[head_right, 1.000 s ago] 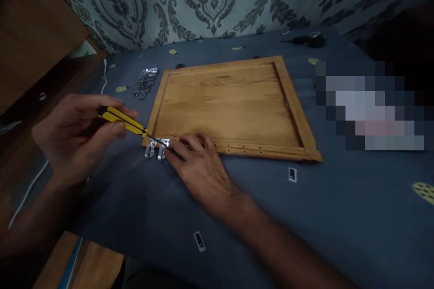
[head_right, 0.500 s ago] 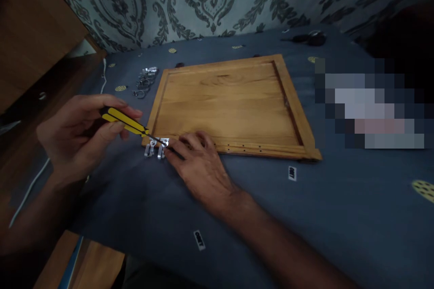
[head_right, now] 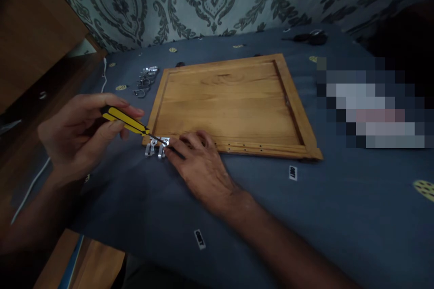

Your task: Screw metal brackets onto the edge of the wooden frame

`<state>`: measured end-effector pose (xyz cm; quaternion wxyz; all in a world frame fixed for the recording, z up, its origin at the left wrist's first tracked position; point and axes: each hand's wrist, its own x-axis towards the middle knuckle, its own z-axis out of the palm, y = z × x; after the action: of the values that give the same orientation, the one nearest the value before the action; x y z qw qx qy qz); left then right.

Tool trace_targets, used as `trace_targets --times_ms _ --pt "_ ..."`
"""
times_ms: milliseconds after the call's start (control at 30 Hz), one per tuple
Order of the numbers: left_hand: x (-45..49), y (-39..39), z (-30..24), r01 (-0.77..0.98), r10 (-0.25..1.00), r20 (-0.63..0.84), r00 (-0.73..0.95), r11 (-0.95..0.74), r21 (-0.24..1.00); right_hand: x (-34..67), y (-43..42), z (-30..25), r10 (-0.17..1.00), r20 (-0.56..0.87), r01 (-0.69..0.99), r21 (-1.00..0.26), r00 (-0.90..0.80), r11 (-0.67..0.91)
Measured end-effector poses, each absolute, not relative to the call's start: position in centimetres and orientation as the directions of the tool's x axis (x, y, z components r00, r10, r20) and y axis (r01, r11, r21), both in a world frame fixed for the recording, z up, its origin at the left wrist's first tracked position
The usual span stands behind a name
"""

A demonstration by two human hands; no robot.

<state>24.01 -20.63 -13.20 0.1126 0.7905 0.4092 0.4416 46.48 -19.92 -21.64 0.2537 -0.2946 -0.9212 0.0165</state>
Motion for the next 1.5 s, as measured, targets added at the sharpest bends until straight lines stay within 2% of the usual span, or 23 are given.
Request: trace_targets --times_ms 167,333,700,933,1300,1500 --pt "24.2 -20.7 -13.2 0.534 0.724 0.634 0.271 -0.661 0.527 46.4 -20.0 -21.7 0.561 0.454 0.543 -0.185 -0.692 0.819" --pt "24.3 -20.8 -13.0 0.488 0.677 0.726 0.120 -0.677 0.551 46.5 -19.9 -21.6 0.550 0.468 0.534 -0.182 -0.692 0.826" --pt "23.8 -20.2 -13.1 0.410 0.690 0.649 0.320 -0.718 0.562 46.4 -19.9 -21.7 0.521 0.513 0.526 -0.152 -0.682 0.837" --pt "24.2 -20.4 -13.2 0.451 0.726 0.647 0.233 -0.670 0.589 46.5 -19.9 -21.7 0.534 0.491 0.531 -0.160 -0.689 0.832" --pt "23.7 -20.1 -13.5 0.488 0.694 0.655 0.299 -0.701 0.520 46.5 -19.8 -21.7 0.524 0.493 0.519 -0.161 -0.695 0.840" --pt "24.0 -19.8 -13.5 0.514 0.569 0.733 0.373 -0.784 0.347 46.4 -19.9 -21.7 0.538 0.494 0.537 -0.159 -0.683 0.828"
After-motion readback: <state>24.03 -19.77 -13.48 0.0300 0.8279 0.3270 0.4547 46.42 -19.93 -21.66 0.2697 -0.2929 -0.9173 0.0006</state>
